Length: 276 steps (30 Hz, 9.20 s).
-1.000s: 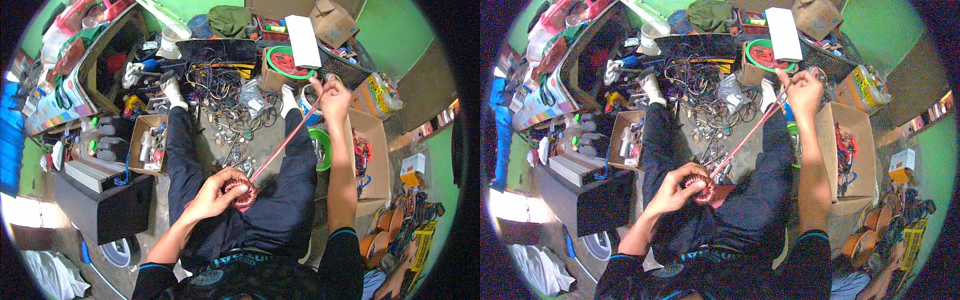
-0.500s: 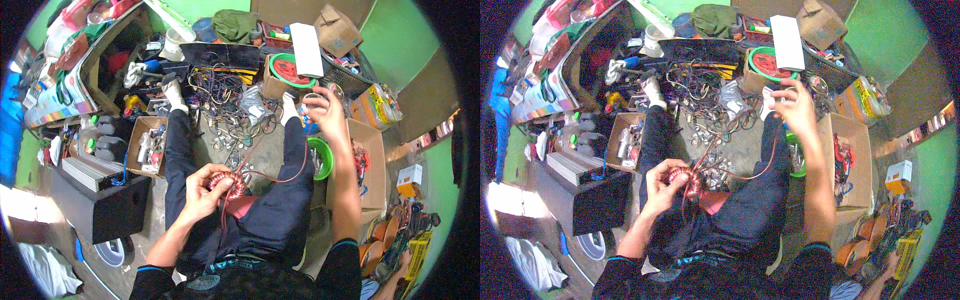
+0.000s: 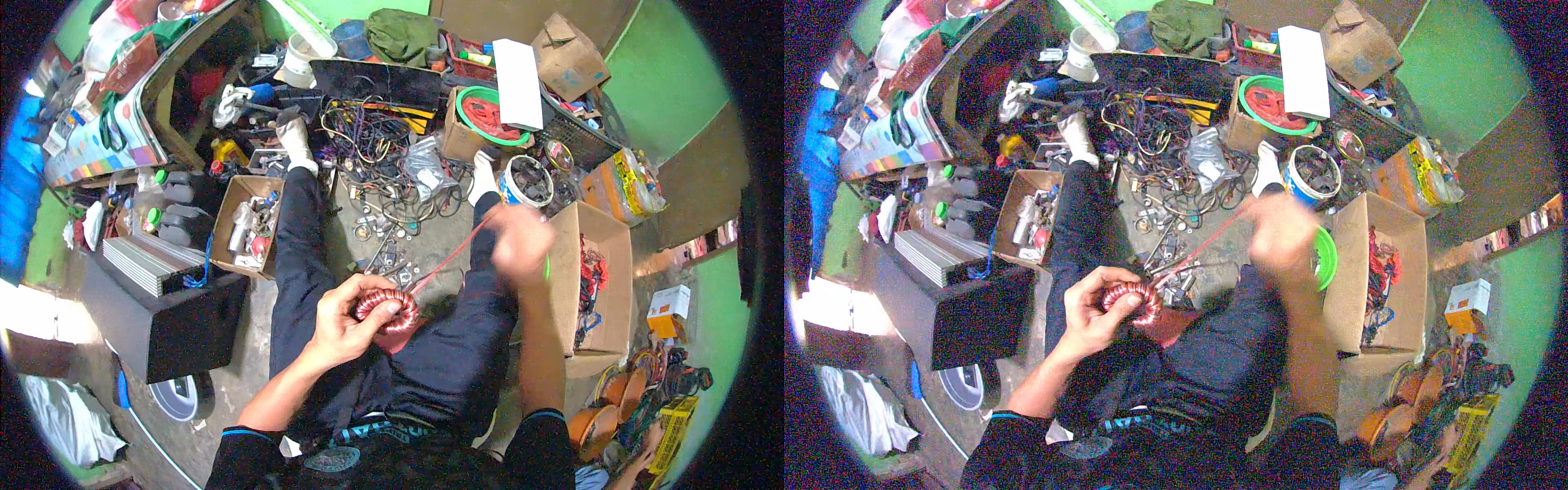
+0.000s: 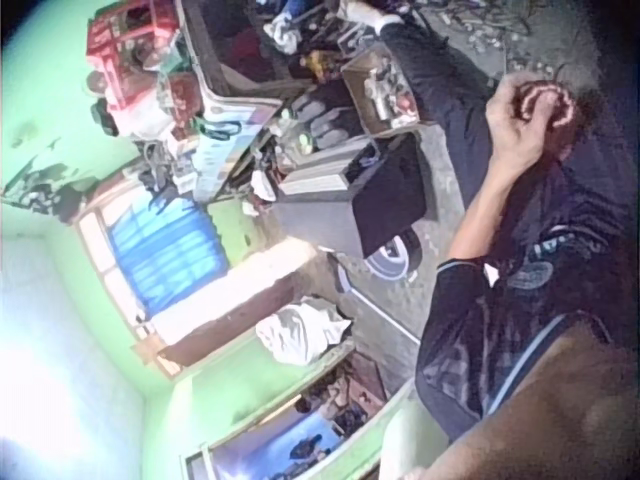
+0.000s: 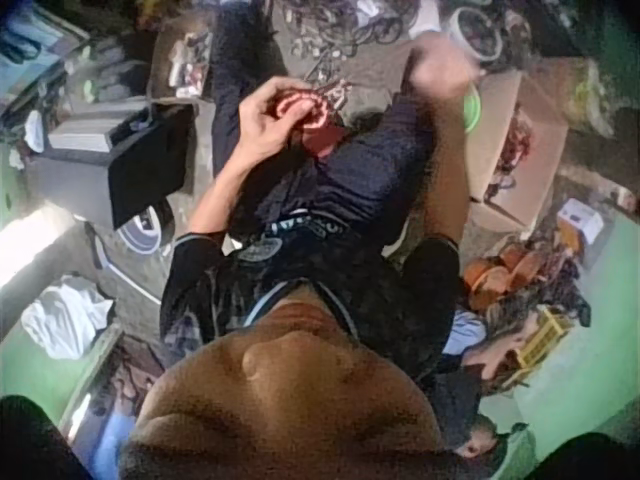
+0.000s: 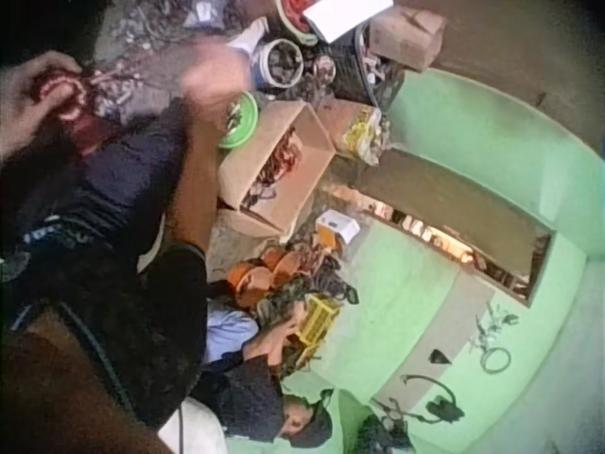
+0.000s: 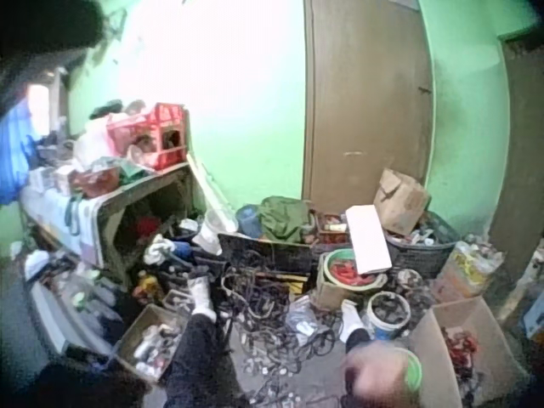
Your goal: The person sits on the floor and winds a red insulated wire around a small cylindrical core to form a coil. They use both hands to wrap the wire tightly and repeatedly. After winding, they place the finished coil on the floor and pick up a bundle of other wires.
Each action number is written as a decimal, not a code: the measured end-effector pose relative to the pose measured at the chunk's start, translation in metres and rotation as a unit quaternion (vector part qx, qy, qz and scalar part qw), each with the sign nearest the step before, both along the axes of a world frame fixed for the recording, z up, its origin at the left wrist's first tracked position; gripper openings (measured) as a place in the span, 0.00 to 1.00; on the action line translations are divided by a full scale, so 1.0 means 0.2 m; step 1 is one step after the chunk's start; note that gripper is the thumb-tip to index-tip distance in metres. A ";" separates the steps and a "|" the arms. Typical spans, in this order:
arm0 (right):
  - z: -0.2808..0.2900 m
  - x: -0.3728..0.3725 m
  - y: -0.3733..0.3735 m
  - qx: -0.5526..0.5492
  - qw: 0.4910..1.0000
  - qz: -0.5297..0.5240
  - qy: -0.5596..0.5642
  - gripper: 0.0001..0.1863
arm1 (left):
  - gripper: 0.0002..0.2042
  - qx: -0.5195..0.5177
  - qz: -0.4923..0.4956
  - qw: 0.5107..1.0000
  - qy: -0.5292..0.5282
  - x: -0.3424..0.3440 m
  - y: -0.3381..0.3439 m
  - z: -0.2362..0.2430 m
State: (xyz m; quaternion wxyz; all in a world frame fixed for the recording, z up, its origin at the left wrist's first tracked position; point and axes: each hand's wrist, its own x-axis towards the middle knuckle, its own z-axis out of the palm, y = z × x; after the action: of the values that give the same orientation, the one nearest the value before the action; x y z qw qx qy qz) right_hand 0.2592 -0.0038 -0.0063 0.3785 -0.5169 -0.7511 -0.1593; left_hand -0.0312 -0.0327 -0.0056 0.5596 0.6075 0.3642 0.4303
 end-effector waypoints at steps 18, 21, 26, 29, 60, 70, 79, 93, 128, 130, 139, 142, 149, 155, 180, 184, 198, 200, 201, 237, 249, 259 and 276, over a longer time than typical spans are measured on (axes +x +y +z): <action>-0.01 -0.10 -0.02 -0.067 0.980 0.139 0.123 0.11 | 0.12 0.116 0.014 0.993 0.022 -0.01 0.05 0.00; -0.01 0.29 0.05 -0.100 0.951 -0.149 0.252 0.11 | 0.12 0.150 0.023 0.988 0.041 -0.05 0.06 0.00; -0.05 0.55 0.00 -0.302 0.867 -0.387 0.085 0.17 | 0.12 0.181 0.040 0.982 0.046 -0.07 0.09 0.02; -0.04 0.11 -0.04 -0.169 0.975 -0.135 0.055 0.21 | 0.12 0.180 0.003 0.983 0.033 -0.02 0.08 -0.01; 0.24 -0.45 -0.20 0.013 0.986 0.110 -0.123 0.17 | 0.12 0.051 0.115 0.992 -0.014 0.20 0.14 0.11; 0.27 -0.59 -0.27 -0.038 0.965 0.046 -0.255 0.20 | 0.13 -0.018 0.100 0.994 -0.045 0.15 0.14 0.15; 0.25 -0.48 -0.20 -0.132 0.959 0.085 0.235 0.08 | 0.15 0.021 0.068 0.991 -0.110 0.12 0.24 0.17; 0.15 -0.46 -0.07 -0.335 0.776 0.198 0.497 0.21 | 0.14 0.153 0.006 0.986 -0.060 0.17 0.26 0.12; 0.33 0.38 0.41 0.019 0.949 -0.247 0.197 0.22 | 0.08 0.027 -0.061 0.986 0.150 0.05 0.23 0.18; 0.38 0.38 0.42 0.071 0.934 -0.271 0.222 0.19 | 0.08 0.035 -0.057 0.986 0.156 0.07 0.25 0.17; 0.42 0.55 0.32 0.041 0.759 -0.088 0.644 0.25 | 0.09 0.084 0.066 0.990 0.095 0.00 0.43 0.09; 0.40 0.43 0.22 -0.009 0.641 0.059 0.765 0.23 | 0.08 0.039 0.093 0.992 0.078 -0.03 0.44 0.06; 0.53 0.35 0.21 0.347 0.899 -0.266 -0.010 0.24 | 0.09 -0.018 0.054 0.997 0.055 -0.08 0.40 0.04; 0.25 0.00 0.18 -0.046 0.963 0.003 0.266 0.19 | 0.10 -0.020 0.045 0.999 -0.012 -0.02 0.31 0.07; 0.19 -0.28 -0.05 -0.066 0.991 0.059 0.101 0.16 | 0.13 0.044 0.048 0.998 0.011 0.03 0.15 0.04; 0.08 -0.39 -0.03 -0.080 0.967 0.220 0.100 0.09 | 0.13 0.059 0.036 0.998 0.006 0.04 0.13 0.06; 0.20 -0.33 -0.07 -0.230 0.937 0.228 0.132 0.10 | 0.13 0.170 0.022 0.985 0.004 0.01 0.08 0.02; 0.21 -0.32 -0.04 -0.367 0.869 0.284 0.170 0.08 | 0.14 0.195 0.007 0.980 0.046 0.01 0.08 0.05; 0.24 -0.33 -0.03 -0.340 0.890 0.268 0.146 0.07 | 0.14 0.210 0.005 0.975 0.066 0.01 0.08 0.06; 0.12 -0.59 -0.35 -0.010 0.996 0.087 -0.032 0.16 | 0.17 -0.127 -0.040 0.978 -0.162 0.08 0.03 0.06; 0.07 -0.57 -0.33 -0.133 0.963 0.044 0.231 0.09 | 0.14 -0.094 0.044 0.985 -0.136 0.13 0.11 0.06; 0.00 -0.48 -0.19 -0.369 0.706 0.199 0.571 0.21 | 0.16 -0.028 0.003 1.000 -0.005 0.13 0.13 0.06; -0.02 -0.47 -0.20 -0.401 0.735 0.298 0.458 0.27 | 0.14 0.116 0.003 0.992 0.054 0.05 0.15 0.15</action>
State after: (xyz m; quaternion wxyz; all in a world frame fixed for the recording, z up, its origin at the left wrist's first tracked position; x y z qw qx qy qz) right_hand 0.1647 -0.0441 -0.0106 0.4625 -0.3805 -0.5964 0.5344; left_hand -0.0211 -0.0021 0.0250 0.4634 0.6893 0.3433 0.4384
